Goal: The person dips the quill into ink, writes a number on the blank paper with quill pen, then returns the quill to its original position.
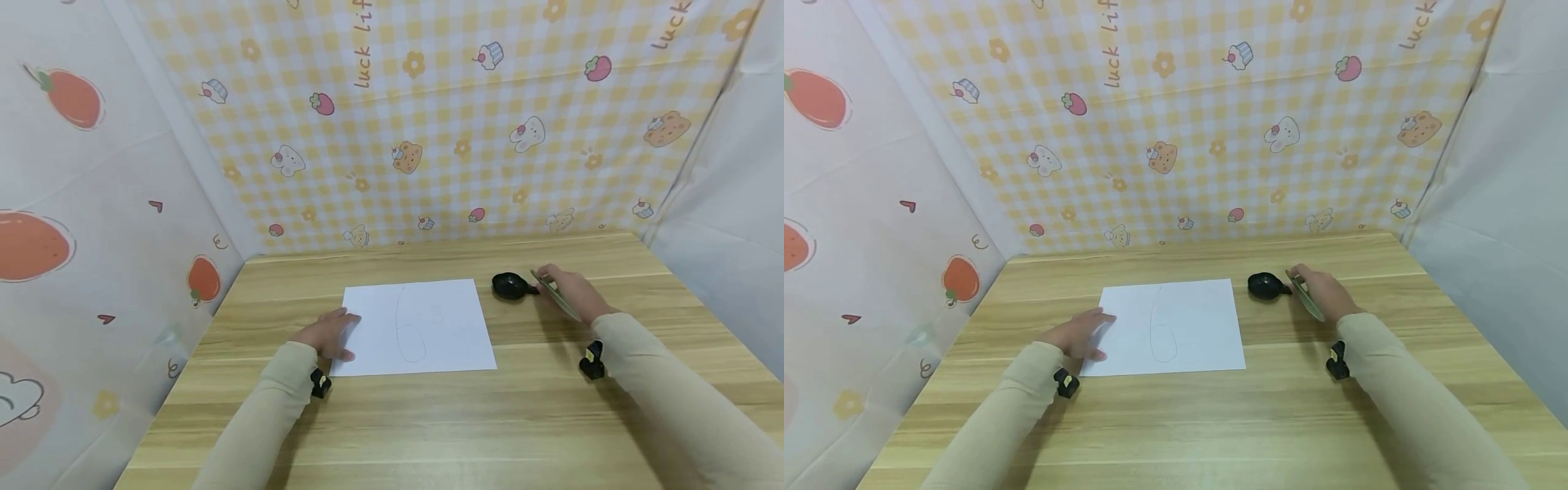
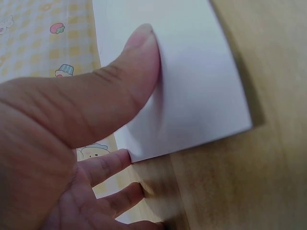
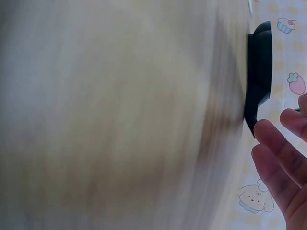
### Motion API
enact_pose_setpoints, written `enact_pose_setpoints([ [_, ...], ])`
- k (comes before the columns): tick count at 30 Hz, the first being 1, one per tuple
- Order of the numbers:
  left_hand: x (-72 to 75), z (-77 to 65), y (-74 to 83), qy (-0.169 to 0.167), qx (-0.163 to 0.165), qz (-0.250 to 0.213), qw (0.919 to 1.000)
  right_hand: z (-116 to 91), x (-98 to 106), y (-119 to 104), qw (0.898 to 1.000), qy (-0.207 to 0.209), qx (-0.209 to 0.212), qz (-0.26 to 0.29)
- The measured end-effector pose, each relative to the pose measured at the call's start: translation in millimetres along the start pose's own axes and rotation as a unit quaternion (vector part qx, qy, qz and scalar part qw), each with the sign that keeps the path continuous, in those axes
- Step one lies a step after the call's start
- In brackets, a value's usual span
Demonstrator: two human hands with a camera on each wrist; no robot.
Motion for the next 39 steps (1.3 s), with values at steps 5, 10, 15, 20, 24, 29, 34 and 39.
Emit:
enact_pose_setpoints([
  [5,-0.6,1.9,-0.8,0.001,-0.003,0.007,1.0000,0,-1,7,0.992,0.017,0.064,-0.106],
  [10,0.6,-1.7,2.1,0.006,0.002,0.003,1.0000,0,-2,6,0.988,0.007,0.073,-0.139],
  [15,0.9,-3.7,3.7,0.010,0.006,-0.013,0.9998,0,-2,4,0.982,-0.005,0.077,-0.170],
  [20,-0.4,-2.2,1.8,0.006,0.005,-0.012,0.9999,1,-3,5,0.976,-0.006,0.092,-0.196],
  [24,0.9,-4.4,3.7,0.003,0.002,-0.008,1.0000,1,-4,6,0.973,-0.002,0.113,-0.203],
  [29,0.5,-4.2,3.9,0.002,0.002,-0.009,1.0000,2,-5,7,0.969,0.011,0.126,-0.214],
  [34,-1.3,-1.8,2.2,0.002,0.007,-0.010,0.9999,4,-6,8,0.960,0.023,0.157,-0.229],
  [39,-1.6,-2.0,2.2,0.003,0.004,-0.008,1.0000,6,-8,13,0.955,0.019,0.168,-0.243],
])
Point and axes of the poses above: each hand's wrist, its own z-axis towards the middle knuckle, its own x-axis out of the back of the hand, y = z × x, the point moved 2 cm from there along z, towards the middle knuckle, and after that the axes turned 6 degrees about -y, right-handed, at the moved point
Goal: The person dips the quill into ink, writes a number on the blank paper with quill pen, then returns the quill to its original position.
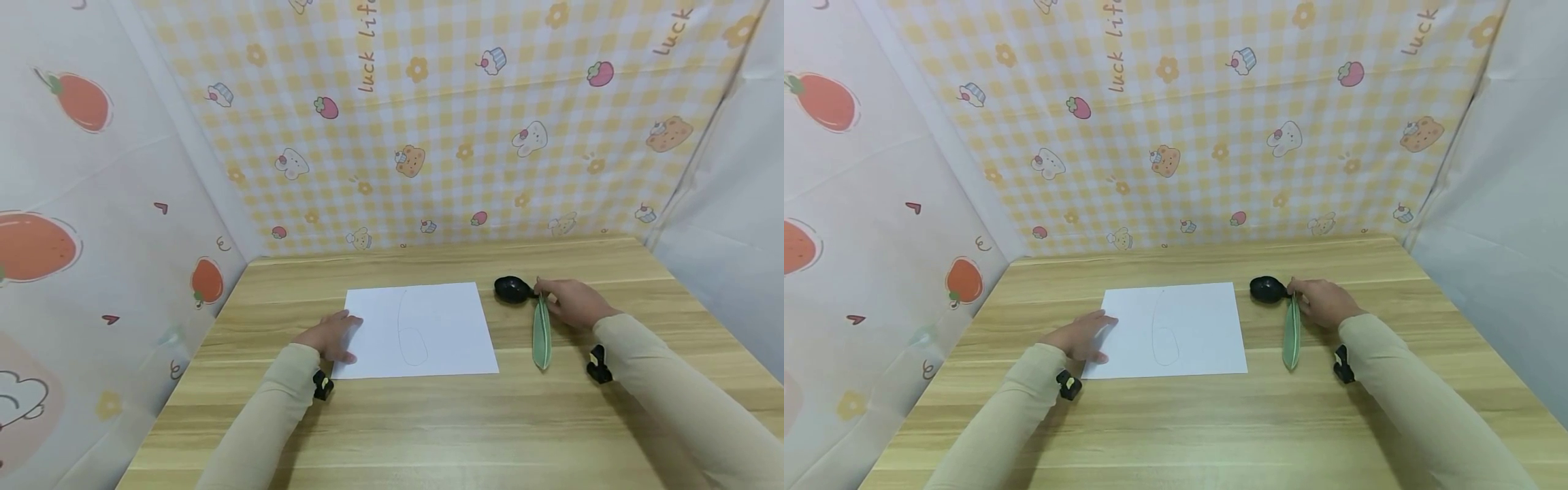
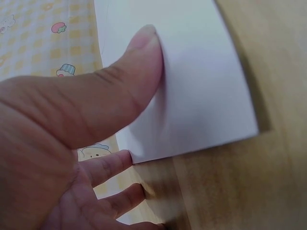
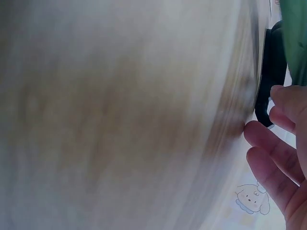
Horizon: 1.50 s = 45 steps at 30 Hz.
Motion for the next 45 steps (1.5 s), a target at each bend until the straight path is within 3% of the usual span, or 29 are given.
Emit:
enact_pose_setpoints([
  [14,-1.3,0.7,-0.4,0.002,-0.003,0.004,1.0000,2.1,7.2,-8.2,0.999,-0.034,0.001,-0.005],
  [25,-0.3,0.6,-1.0,0.000,-0.003,0.004,1.0000,5.8,1.9,-2.5,0.998,-0.056,-0.011,-0.007],
  [45,0.5,-0.6,-0.9,-0.002,-0.001,0.003,1.0000,5.4,4.9,-5.9,0.998,-0.055,-0.014,-0.020],
])
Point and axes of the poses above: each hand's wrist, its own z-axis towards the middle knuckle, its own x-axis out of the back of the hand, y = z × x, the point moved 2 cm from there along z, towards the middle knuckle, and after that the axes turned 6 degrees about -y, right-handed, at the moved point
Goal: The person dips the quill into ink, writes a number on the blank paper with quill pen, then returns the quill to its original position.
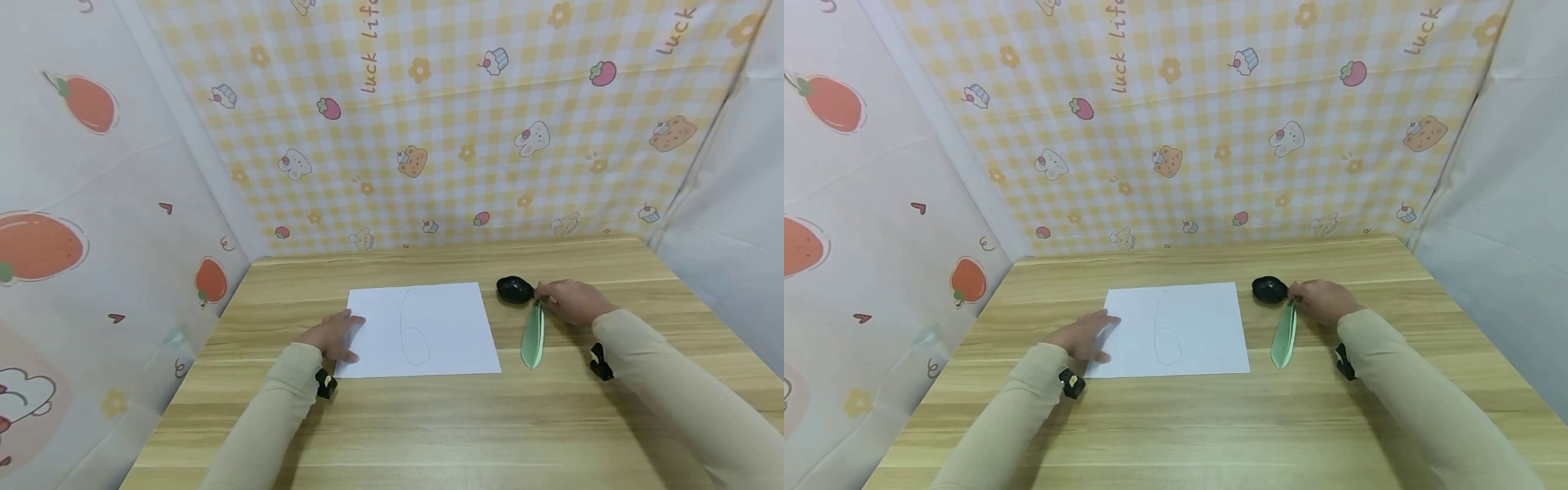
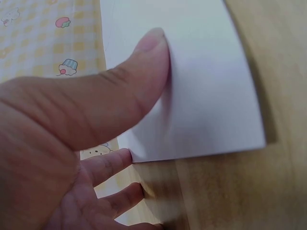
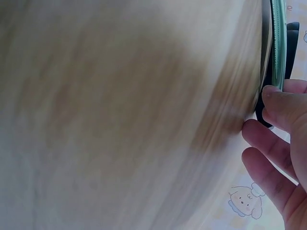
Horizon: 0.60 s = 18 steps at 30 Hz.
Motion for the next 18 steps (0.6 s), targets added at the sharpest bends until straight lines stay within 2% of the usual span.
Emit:
enact_pose_setpoints([
  [18,-1.0,2.7,-2.6,0.002,0.007,0.000,1.0000,0.8,0.1,-1.6,1.000,0.006,0.017,-0.011],
])
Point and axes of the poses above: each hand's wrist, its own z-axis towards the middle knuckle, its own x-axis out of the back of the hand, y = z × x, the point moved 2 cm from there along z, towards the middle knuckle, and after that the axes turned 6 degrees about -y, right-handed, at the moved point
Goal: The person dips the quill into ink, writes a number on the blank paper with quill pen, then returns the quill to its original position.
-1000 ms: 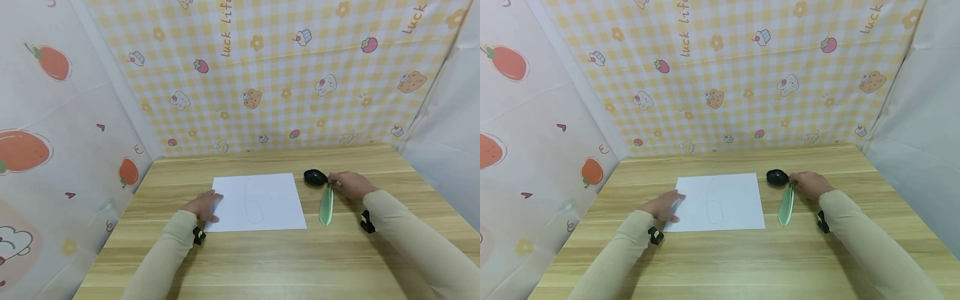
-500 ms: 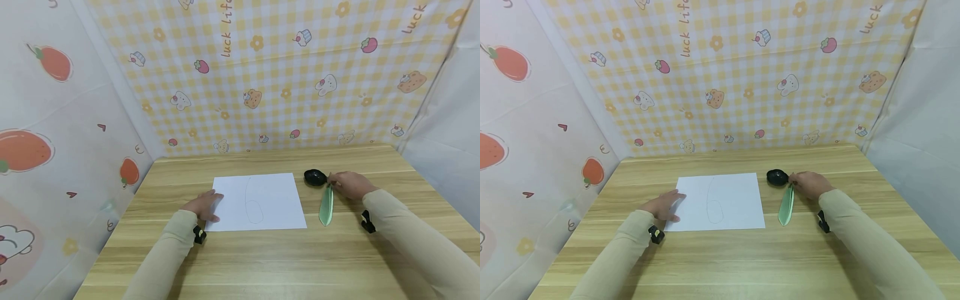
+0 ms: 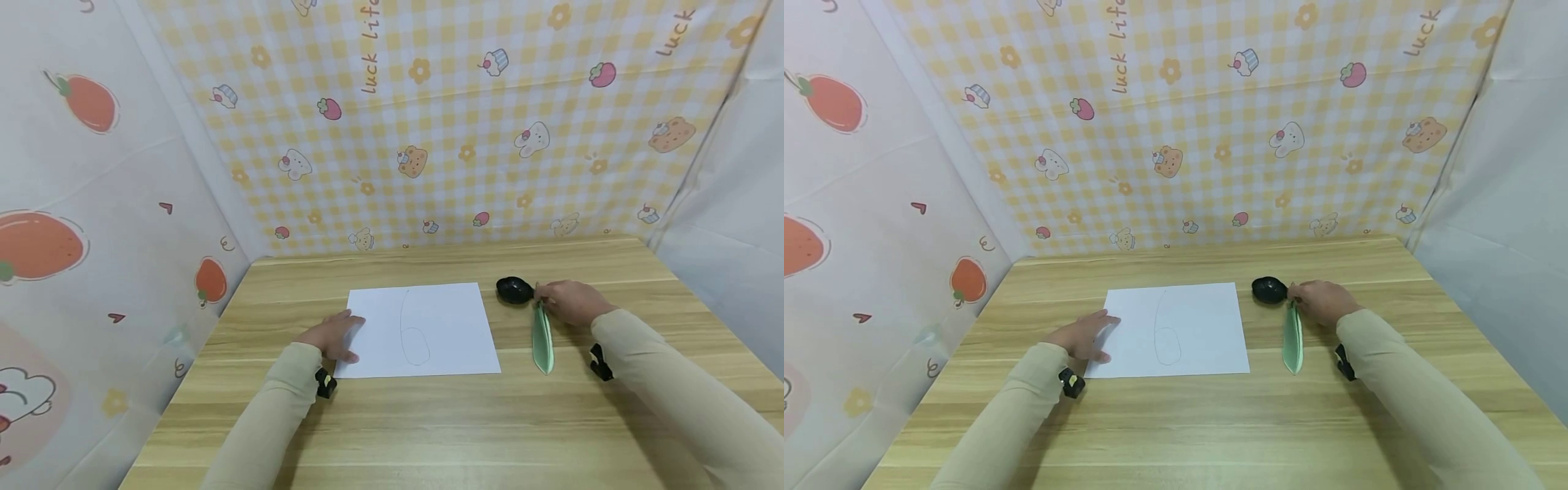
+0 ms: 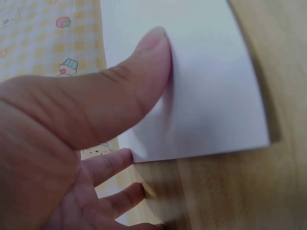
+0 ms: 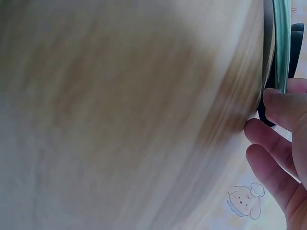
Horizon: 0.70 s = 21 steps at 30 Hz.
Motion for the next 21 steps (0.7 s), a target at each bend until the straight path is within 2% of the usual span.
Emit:
enact_pose_setpoints([
  [13,0.4,4.9,0.1,0.002,0.001,-0.004,1.0000,-3,4,1,0.999,-0.024,-0.021,-0.005],
  [21,3.4,6.5,2.7,0.007,-0.031,-0.012,0.9994,-12,10,4,0.999,-0.022,-0.037,0.021],
])
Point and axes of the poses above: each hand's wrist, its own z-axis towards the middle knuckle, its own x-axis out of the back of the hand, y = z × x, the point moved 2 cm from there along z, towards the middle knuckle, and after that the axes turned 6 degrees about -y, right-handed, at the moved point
